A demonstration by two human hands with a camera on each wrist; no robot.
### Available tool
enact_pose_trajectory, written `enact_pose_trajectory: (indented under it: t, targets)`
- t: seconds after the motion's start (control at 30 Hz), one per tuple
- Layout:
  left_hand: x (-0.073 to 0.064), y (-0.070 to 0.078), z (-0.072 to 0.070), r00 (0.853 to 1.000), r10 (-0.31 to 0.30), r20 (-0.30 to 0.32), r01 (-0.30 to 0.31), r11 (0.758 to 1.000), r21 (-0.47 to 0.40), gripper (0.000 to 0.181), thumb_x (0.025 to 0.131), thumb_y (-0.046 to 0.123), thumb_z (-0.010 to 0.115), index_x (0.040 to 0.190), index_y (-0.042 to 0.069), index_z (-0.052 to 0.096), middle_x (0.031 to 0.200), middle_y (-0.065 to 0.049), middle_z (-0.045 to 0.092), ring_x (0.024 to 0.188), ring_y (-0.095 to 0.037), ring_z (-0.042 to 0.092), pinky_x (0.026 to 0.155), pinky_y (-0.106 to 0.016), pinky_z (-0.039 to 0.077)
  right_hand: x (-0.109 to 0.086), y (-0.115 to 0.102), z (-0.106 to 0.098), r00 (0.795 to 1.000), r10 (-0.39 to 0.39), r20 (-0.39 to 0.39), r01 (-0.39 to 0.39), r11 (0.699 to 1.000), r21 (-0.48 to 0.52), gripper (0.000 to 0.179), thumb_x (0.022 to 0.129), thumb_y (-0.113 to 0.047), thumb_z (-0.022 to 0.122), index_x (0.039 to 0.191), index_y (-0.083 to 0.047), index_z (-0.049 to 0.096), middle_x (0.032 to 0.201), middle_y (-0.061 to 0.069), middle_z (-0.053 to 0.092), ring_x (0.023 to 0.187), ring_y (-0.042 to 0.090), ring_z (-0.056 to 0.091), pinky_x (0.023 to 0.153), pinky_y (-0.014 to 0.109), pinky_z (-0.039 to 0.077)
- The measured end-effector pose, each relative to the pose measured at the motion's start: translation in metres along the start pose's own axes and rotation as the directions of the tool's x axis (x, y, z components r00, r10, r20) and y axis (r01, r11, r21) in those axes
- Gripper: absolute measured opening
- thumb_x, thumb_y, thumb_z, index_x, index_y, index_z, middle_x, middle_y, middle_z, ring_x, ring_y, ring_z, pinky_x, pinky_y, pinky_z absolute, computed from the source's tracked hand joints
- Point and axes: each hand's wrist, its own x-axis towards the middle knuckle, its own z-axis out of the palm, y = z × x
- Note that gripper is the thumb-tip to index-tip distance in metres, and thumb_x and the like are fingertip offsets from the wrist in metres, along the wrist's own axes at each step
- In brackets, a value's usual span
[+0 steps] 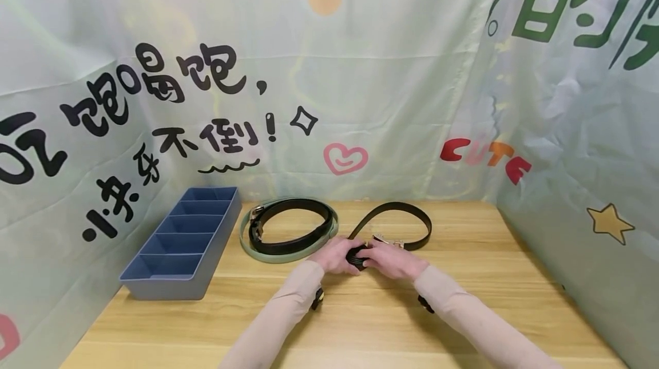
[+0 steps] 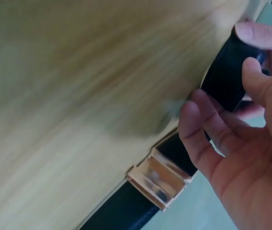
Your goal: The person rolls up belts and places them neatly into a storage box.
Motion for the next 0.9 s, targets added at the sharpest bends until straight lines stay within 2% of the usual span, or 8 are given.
enact_pose_trajectory:
  t: [0.07,0.13,0.23,0.3,0.4,0.53,0.73,0.9]
  targets:
    - [0.001,0.0,0.0,1.0,0.026,0.014,-0.025,1.0,-0.005,0.062,0.075,0.031,0.085,0.131,0.021,0.059,0.116,-0.001,0.068,0.11,-0.019,0.06,0.095,-0.029,0.047,0.0,0.001,-0.002,1.0,-0.02,0.004,0.02,1.0,0.004,0.023,0.098,-0.017,0.058,0.12,-0.02,0.067,0.116,0.01,0.061,0.102,0.022,0.061,0.08,0.039,0.053]
    - [0.002,0.001,-0.001,1.0,0.016,0.01,-0.016,1.0,-0.011,0.06,0.075,0.03,0.085,0.128,0.02,0.06,0.114,-0.001,0.069,0.107,-0.018,0.061,0.092,-0.028,0.047,-0.001,0.004,-0.004,1.0,-0.026,-0.016,0.026,1.0,0.011,0.023,0.097,-0.016,0.06,0.119,-0.019,0.067,0.111,0.008,0.061,0.094,0.018,0.06,0.076,0.034,0.051]
    - [0.003,0.004,-0.001,0.999,-0.038,-0.008,0.038,0.999,-0.012,0.062,0.073,0.034,0.086,0.128,0.017,0.06,0.115,-0.005,0.067,0.106,-0.018,0.062,0.091,-0.029,0.048,-0.004,0.009,-0.006,0.992,-0.013,-0.123,0.014,1.0,0.006,0.025,0.093,-0.011,0.066,0.117,-0.017,0.066,0.098,0.005,0.058,0.076,0.012,0.052,0.064,0.026,0.045]
    - [0.003,0.007,0.0,0.996,-0.082,-0.018,0.082,0.997,0.008,0.068,0.073,0.038,0.085,0.131,0.015,0.059,0.122,-0.007,0.065,0.111,-0.02,0.061,0.093,-0.031,0.048,-0.006,0.014,-0.008,0.979,0.026,-0.201,-0.028,1.0,-0.01,0.033,0.089,-0.008,0.07,0.121,-0.015,0.062,0.096,0.005,0.055,0.07,0.011,0.048,0.059,0.024,0.042]
    - [0.003,0.012,0.002,0.991,-0.13,-0.043,0.133,0.989,0.065,0.074,0.073,0.045,0.084,0.135,0.013,0.058,0.128,-0.009,0.062,0.116,-0.023,0.059,0.096,-0.034,0.048,-0.009,0.021,-0.008,0.958,0.108,-0.265,-0.125,0.991,-0.049,0.051,0.086,-0.006,0.074,0.132,-0.009,0.055,0.106,0.011,0.057,0.071,0.018,0.057,0.058,0.03,0.048]
    - [0.003,0.017,0.007,0.982,-0.166,-0.088,0.177,0.973,0.147,0.073,0.071,0.054,0.082,0.129,0.013,0.061,0.12,-0.006,0.065,0.107,-0.023,0.063,0.088,-0.038,0.052,-0.012,0.028,-0.008,0.95,0.224,-0.216,-0.248,0.965,-0.087,0.057,0.084,-0.005,0.074,0.137,-0.004,0.052,0.109,0.015,0.066,0.08,0.029,0.067,0.062,0.039,0.053]
    - [0.001,0.02,0.012,0.96,-0.234,-0.154,0.257,0.954,0.154,0.064,0.065,0.057,0.084,0.111,0.017,0.067,0.1,-0.002,0.066,0.09,-0.026,0.066,0.072,-0.043,0.052,-0.022,0.037,-0.012,0.935,0.312,-0.169,-0.331,0.939,-0.097,0.037,0.083,0.003,0.071,0.117,-0.012,0.065,0.098,0.005,0.073,0.08,0.024,0.068,0.056,0.035,0.049]
    - [-0.001,0.021,0.01,0.955,-0.239,-0.177,0.268,0.95,0.162,0.056,0.064,0.057,0.085,0.101,0.017,0.068,0.092,0.0,0.067,0.083,-0.025,0.066,0.065,-0.04,0.051,-0.041,0.049,-0.019,0.925,0.331,-0.185,-0.36,0.92,-0.155,0.035,0.077,0.01,0.069,0.1,-0.016,0.068,0.088,0.003,0.073,0.073,0.023,0.066,0.055,0.037,0.048]
